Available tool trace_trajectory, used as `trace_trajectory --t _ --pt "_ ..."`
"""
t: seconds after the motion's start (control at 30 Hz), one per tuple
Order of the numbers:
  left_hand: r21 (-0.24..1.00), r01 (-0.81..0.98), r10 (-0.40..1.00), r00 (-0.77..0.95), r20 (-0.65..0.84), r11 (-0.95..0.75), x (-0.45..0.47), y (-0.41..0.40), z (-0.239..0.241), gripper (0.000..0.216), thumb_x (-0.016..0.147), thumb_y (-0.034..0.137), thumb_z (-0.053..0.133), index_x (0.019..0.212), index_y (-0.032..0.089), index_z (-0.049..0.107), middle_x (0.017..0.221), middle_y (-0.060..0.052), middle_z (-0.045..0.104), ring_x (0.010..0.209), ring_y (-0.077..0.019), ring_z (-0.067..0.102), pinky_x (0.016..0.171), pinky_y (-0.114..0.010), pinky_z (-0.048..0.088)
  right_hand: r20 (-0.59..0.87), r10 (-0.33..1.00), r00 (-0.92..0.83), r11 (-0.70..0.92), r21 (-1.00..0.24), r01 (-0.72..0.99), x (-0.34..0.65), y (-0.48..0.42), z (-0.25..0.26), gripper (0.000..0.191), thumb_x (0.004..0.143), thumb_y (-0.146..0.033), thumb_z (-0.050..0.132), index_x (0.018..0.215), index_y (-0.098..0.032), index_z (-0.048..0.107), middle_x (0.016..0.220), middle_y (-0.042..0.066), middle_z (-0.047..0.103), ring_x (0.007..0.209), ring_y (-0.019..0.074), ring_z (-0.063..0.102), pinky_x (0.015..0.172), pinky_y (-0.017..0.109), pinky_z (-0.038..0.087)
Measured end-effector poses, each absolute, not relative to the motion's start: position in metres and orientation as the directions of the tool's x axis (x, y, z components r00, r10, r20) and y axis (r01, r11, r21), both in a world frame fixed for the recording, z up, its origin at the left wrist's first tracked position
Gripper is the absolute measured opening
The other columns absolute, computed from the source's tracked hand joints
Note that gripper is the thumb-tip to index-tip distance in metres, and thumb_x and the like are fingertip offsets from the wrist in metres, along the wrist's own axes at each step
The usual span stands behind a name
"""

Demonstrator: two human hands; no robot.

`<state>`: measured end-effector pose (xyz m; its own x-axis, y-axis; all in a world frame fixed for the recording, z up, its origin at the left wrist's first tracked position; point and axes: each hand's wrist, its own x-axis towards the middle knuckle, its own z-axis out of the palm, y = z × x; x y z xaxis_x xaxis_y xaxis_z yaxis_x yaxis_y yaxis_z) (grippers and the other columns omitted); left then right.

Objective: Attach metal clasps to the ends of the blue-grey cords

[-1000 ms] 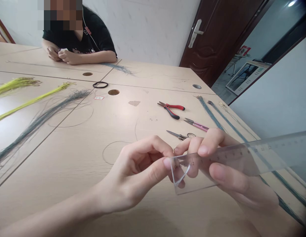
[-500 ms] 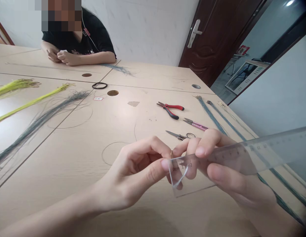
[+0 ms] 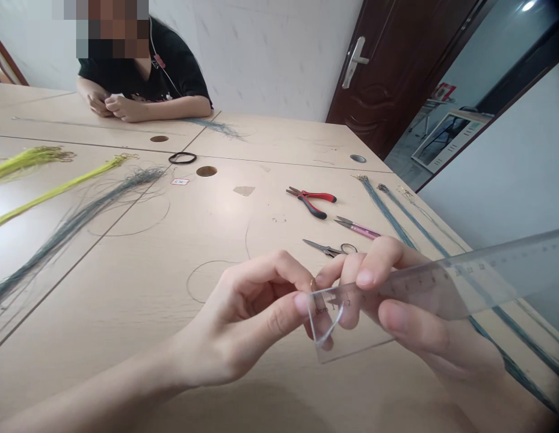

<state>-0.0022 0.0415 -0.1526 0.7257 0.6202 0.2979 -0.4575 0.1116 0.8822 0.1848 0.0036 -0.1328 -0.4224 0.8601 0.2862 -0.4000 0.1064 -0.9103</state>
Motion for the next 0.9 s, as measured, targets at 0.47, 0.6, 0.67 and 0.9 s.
trace_trajectory --t 0.47,0.6,0.67,0.9 --pt "0.896 -0.439 0.762 0.601 0.241 0.062 -0.001 0.05 -0.157 0.011 0.091 0.018 0.05 0.082 0.016 0.056 0.075 0.0 0.061 0.067 -0.0083 0.058 0.066 -0.021 0.047 0.243 0.901 -0.36 0.116 -0.933 -0.339 0.193 0.011 -0.133 0.028 0.091 -0.03 0.043 0.08 -0.015 0.065 0.085 0.007 0.059 0.091 0.0234 0.063 0.077 0.041 0.053" --pt "0.906 -0.423 0.909 0.384 0.16 0.02 -0.001 0.059 -0.156 0.015 0.09 0.017 0.048 0.076 0.018 0.052 0.068 0.004 0.055 0.054 -0.0046 0.047 0.053 -0.016 0.038 -0.207 0.911 -0.356 -0.235 -0.971 -0.036 0.192 0.017 -0.135 0.048 0.091 -0.044 0.04 0.062 -0.011 0.06 0.056 0.005 0.06 0.048 0.017 0.063 0.047 0.029 0.052" --pt "0.905 -0.426 0.935 0.326 0.138 0.015 -0.001 0.061 -0.155 0.016 0.09 0.016 0.047 0.075 0.018 0.052 0.066 0.004 0.053 0.052 -0.0043 0.043 0.052 -0.017 0.035 -0.416 0.866 -0.278 -0.372 -0.907 0.198 0.187 0.018 -0.139 0.048 0.09 -0.046 0.04 0.061 -0.012 0.058 0.045 0.004 0.059 0.04 0.014 0.059 0.043 0.023 0.048" --pt "0.917 -0.398 0.943 0.311 0.12 0.015 -0.003 0.06 -0.153 0.014 0.089 0.018 0.048 0.075 0.019 0.05 0.066 0.005 0.052 0.05 -0.0049 0.038 0.052 -0.02 0.031 -0.53 0.832 -0.166 -0.391 -0.77 0.504 0.169 0.014 -0.16 0.044 0.089 -0.042 0.042 0.058 -0.015 0.056 0.041 0.001 0.056 0.033 0.0108 0.055 0.036 0.018 0.041"
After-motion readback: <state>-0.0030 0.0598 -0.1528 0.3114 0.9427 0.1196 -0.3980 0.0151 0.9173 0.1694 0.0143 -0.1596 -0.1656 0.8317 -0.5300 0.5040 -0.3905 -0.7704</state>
